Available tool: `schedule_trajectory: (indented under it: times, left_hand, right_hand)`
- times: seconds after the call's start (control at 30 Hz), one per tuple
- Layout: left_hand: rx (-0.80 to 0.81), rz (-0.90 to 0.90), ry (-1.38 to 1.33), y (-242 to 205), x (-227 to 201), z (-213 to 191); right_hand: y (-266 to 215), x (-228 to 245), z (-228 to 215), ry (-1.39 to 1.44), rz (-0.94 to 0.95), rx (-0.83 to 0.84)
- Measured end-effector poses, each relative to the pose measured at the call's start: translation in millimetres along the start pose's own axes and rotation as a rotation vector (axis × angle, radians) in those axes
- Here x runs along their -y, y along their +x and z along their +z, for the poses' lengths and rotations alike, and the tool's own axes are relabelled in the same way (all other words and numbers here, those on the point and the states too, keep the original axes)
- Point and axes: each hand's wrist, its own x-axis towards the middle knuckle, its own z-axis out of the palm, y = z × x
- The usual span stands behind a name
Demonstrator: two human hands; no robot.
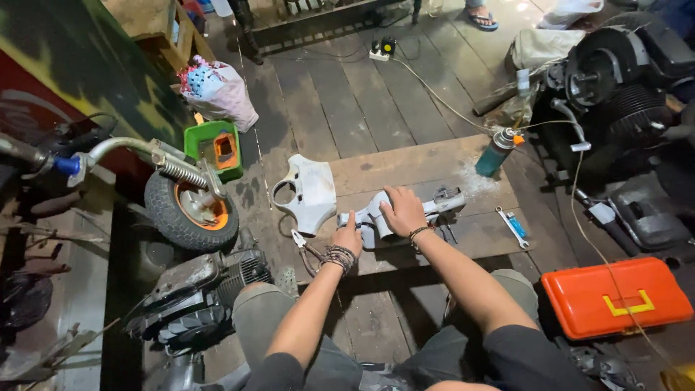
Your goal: The person sits on the floor and assembles a mechanical component on a low wooden table. They align a white plastic cover with a metal frame and use a black marker to mark specific points on the assembly.
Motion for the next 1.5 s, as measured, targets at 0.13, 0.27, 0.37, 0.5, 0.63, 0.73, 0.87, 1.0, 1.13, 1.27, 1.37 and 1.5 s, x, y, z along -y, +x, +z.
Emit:
schedule_trajectory:
  times: [0.13,0.27,0.37,0.5,0.63,0.73,0.87,1.0,1.13,1.27,1.37,1.5]
  left_hand:
    - [0.009,-0.018,-0.024,2.8,1.8,5.3]
    - [-0.010,-0.019,-0.034,5.6,4.1,8.5]
    - [-0.011,-0.028,-0.056,4.6,6.9,10.9]
    - [-0.003,-0.007,-0.074,-10.8,-9.2,-9.8]
    - [0.014,0.002,-0.029,6.1,3.1,3.7]
    - [0.015,-0.022,0.005,6.0,3.1,5.8]
    - [0.032,-0.008,-0.041,-12.1,-11.0,-15.1]
    - [0.043,-0.043,-0.025,-10.0,-2.5,-12.0]
    - [0.031,-0.036,-0.067,-15.9,-7.0,-17.1]
    - [0.029,-0.080,-0.073,-8.9,5.2,-11.7]
    - [0.031,-0.190,-0.074,13.5,11.5,-4.6]
    - [0.107,-0.356,-0.119,-11.6,-2.1,-8.3]
  right_hand:
    - [-2.9,3.8,-7.7,0.012,0.002,0.008]
    - [-3.4,2.1,-5.4,0.009,0.012,0.020]
    - [-5.2,3.6,-7.4,0.012,0.011,0.025]
    - [-4.5,0.2,-2.7,0.021,0.019,0.044]
    - [-1.4,0.8,-1.6,0.001,0.030,0.035]
    - [-1.3,2.9,-5.4,0.023,0.038,0.046]
    - [-1.6,2.4,-5.6,0.017,0.036,0.047]
    - [-1.0,1.8,-3.4,0.012,0.028,0.018]
    - [-3.3,4.5,-6.3,0.027,0.026,0.012]
    - [-2.8,3.9,-4.1,0.022,0.022,-0.005]
    - [8.3,-8.3,1.7,0.008,0.019,-0.039]
    - [-0.8,-8.2,12.8,0.012,0.015,-0.035]
